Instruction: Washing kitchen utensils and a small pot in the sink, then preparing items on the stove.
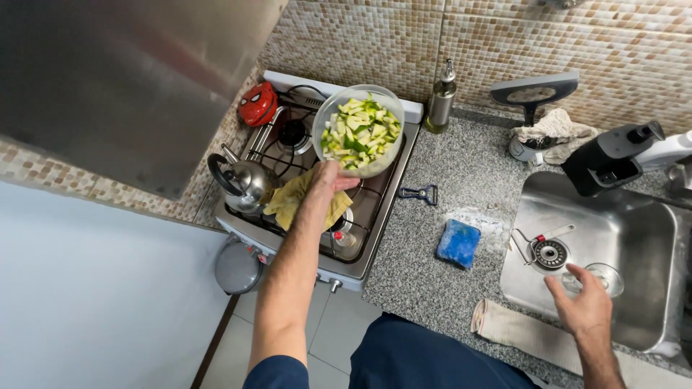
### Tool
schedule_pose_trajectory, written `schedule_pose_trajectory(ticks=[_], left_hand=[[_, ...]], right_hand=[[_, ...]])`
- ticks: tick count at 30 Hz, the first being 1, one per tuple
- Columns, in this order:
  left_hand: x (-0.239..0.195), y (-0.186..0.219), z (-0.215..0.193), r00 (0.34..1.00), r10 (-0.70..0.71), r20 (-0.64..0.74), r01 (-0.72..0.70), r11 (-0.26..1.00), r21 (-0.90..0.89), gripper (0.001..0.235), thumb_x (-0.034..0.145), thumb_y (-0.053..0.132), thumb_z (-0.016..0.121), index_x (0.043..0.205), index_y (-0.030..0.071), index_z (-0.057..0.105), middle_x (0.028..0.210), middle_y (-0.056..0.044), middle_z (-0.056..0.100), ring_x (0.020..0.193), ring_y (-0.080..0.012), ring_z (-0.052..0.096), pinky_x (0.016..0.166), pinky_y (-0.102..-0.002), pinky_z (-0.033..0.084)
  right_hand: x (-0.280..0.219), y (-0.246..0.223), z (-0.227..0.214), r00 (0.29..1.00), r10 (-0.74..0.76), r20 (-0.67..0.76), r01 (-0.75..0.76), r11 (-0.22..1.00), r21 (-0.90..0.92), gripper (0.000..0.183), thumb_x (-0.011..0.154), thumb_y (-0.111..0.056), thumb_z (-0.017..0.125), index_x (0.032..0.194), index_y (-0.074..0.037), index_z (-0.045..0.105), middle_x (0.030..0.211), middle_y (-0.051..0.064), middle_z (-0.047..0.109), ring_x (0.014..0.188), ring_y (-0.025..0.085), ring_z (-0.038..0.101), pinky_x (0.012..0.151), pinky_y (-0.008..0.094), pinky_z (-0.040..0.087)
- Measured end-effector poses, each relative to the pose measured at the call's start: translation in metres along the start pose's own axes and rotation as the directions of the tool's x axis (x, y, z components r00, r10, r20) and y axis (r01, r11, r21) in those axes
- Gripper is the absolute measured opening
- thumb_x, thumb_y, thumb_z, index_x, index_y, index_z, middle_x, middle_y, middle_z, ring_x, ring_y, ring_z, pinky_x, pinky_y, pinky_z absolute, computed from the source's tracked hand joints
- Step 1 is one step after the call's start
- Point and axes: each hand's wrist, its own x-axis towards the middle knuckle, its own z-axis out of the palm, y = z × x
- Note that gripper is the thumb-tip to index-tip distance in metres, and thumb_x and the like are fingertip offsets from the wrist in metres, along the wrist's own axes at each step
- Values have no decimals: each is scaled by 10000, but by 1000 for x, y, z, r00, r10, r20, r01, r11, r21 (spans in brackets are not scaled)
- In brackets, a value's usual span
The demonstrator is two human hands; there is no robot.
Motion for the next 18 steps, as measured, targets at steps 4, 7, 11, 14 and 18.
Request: schedule_pose_trajectory(ticks=[4,7,11,14,18], left_hand=[[17,2,-6,994,-44,-98,46,999,26,487,1173,151,432,1608,-15,574,1216,-367,784,834,-370,860,654,-304,743],[57,-20,-21,997,-8,-74,5,999,-39,575,1135,242,441,1624,-61,442,1198,-451,728,856,-470,825,702,-442,744],[-5,-26,-20,966,213,-148,-224,973,-62,1072,1025,781,618,1626,-68,360,1197,-497,678,893,-514,824,756,-551,754],[-49,-68,28,725,532,-438,-283,809,515,435,1134,591,501,1335,204,512,1096,-168,767,952,-427,810,778,-589,689],[-31,-130,107,677,730,93,-631,511,583,148,1107,159,626,1016,96,724,858,-146,750,810,-319,764,728,-423,641]], right_hand=[[-18,-48,14,982,-187,36,186,982,23,671,973,-402,805,1521,-44,658,1541,218,669,1424,357,633,1182,577,529],[-13,-53,42,940,-338,-49,341,936,90,608,956,-431,842,1455,-106,721,1416,174,732,1369,351,689,1170,531,551],[-4,-47,68,917,-386,-105,397,909,126,569,942,-435,889,1440,-189,765,1333,130,774,1330,352,732,1148,504,574],[-8,-38,66,923,-368,-111,381,916,127,550,947,-440,884,1434,-210,769,1328,111,783,1324,338,738,1137,496,584],[-32,-51,33,931,-348,-108,360,926,114,535,954,-440,874,1413,-183,780,1301,138,790,1296,368,748,1094,519,598]])
